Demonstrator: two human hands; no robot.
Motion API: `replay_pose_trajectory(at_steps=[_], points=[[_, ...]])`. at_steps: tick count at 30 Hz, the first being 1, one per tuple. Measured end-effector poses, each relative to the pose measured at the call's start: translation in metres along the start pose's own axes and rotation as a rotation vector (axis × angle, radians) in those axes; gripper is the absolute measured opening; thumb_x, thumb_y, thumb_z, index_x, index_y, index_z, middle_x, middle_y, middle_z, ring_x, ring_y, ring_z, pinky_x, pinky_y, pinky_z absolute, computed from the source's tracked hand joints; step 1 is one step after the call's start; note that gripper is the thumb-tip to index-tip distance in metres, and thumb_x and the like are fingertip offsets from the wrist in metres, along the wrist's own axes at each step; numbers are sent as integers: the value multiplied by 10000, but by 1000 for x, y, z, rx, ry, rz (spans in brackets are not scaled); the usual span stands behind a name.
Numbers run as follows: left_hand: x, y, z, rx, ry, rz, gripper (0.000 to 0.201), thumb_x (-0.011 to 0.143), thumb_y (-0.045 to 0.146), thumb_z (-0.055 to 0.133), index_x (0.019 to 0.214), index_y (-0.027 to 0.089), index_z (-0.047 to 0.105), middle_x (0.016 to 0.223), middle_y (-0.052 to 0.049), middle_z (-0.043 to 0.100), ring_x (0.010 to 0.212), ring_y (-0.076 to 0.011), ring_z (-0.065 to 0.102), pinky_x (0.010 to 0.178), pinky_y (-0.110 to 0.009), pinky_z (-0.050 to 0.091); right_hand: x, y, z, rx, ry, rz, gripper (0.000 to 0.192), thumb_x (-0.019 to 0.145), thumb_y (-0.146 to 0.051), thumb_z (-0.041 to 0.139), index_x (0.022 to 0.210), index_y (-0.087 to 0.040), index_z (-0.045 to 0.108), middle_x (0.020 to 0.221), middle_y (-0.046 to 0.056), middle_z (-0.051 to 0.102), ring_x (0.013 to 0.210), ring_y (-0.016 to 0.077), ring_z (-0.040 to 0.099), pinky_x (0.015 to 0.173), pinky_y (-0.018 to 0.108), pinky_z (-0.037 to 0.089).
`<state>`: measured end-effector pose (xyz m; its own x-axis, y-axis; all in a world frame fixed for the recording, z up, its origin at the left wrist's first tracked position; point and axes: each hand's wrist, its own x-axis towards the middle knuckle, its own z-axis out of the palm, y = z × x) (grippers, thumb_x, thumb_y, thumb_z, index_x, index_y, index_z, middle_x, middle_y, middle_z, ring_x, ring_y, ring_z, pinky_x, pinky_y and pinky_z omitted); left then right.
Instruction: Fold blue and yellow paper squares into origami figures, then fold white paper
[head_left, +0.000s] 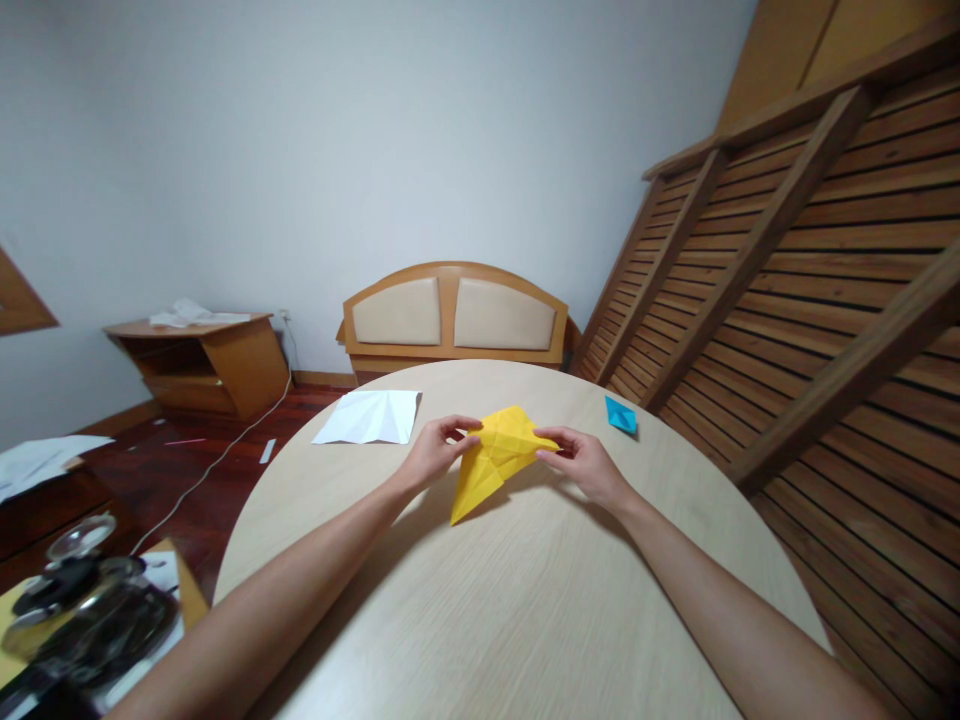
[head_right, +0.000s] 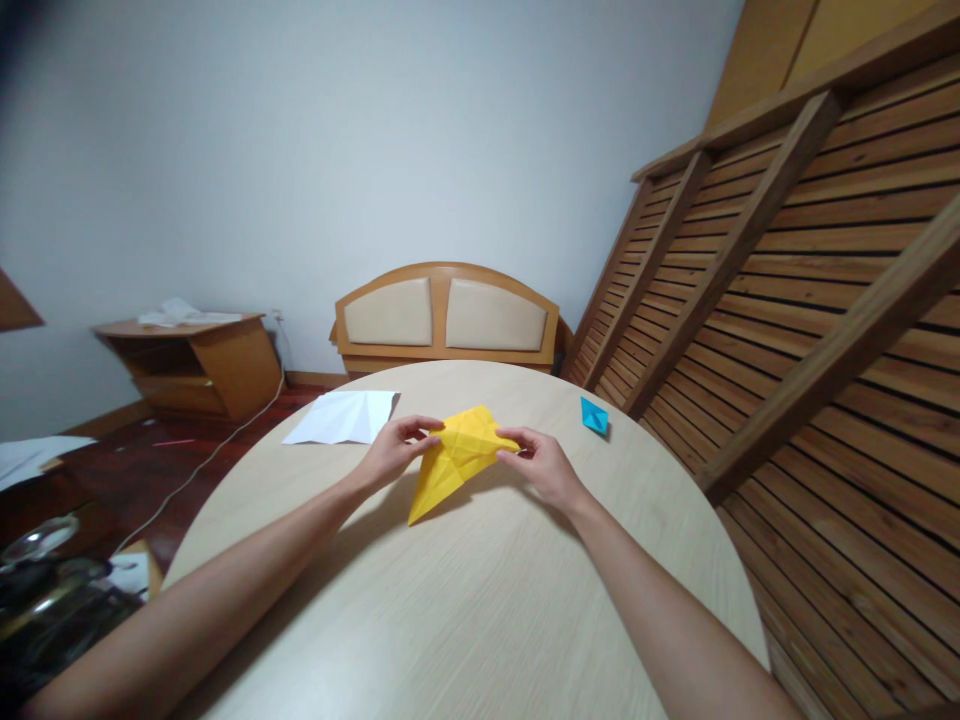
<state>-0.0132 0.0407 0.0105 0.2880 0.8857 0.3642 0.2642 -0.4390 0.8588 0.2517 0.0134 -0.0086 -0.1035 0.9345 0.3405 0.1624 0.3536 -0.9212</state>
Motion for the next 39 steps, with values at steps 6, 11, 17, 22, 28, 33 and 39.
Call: replay_pose_trajectory(at_steps=[6,11,17,22,28,33,39], points=[[1,0,0,-18,27,-5,213,779,199,716,985,146,727,993,-85,742,869,-182,666,785,-297,535,-1,-4,1,-3,7,-4,450,652,-417,836,1012,-164,740,1058,124,754,914,257,717,859,412,572],[2,0,0,31,59,-18,213,760,171,732,973,154,742,928,-71,748,832,-181,663,759,-291,538,-1,-6,0,-88,38,-18,409,694,-436,805,997,-166,754,1013,121,765,887,260,715,826,409,574],[0,1,1,91,66,-6,134,775,183,719,903,156,749,866,-63,744,797,-180,659,751,-288,523,-1,-5,-1,-193,36,-41,348,751,-435,747,975,-168,765,968,113,767,840,243,701,766,381,559],[1,-3,0,113,51,15,108,765,202,710,854,154,746,818,-56,733,753,-174,638,701,-274,497,0,-2,-2,-248,30,-91,317,776,-445,726,931,-172,768,924,97,751,803,220,679,740,357,536],[2,-5,1,55,24,1,141,758,279,700,814,153,731,818,-65,726,736,-172,619,666,-268,477,1,-1,-3,-255,57,-147,324,771,-495,725,834,-180,763,956,98,708,853,217,660,698,322,529],[1,-4,3,-71,-9,-47,210,751,341,719,810,140,705,806,-70,718,736,-169,636,641,-259,486,-1,-3,-1,-188,29,-56,366,782,-528,695,865,-174,739,895,89,750,826,230,678,765,360,530],[2,-4,4,-191,-6,-172,322,689,386,795,852,128,691,754,-48,695,669,-137,615,552,-219,450,0,-3,-2,-126,26,-17,400,782,-559,685,866,-171,732,850,89,765,809,240,702,787,366,542]])
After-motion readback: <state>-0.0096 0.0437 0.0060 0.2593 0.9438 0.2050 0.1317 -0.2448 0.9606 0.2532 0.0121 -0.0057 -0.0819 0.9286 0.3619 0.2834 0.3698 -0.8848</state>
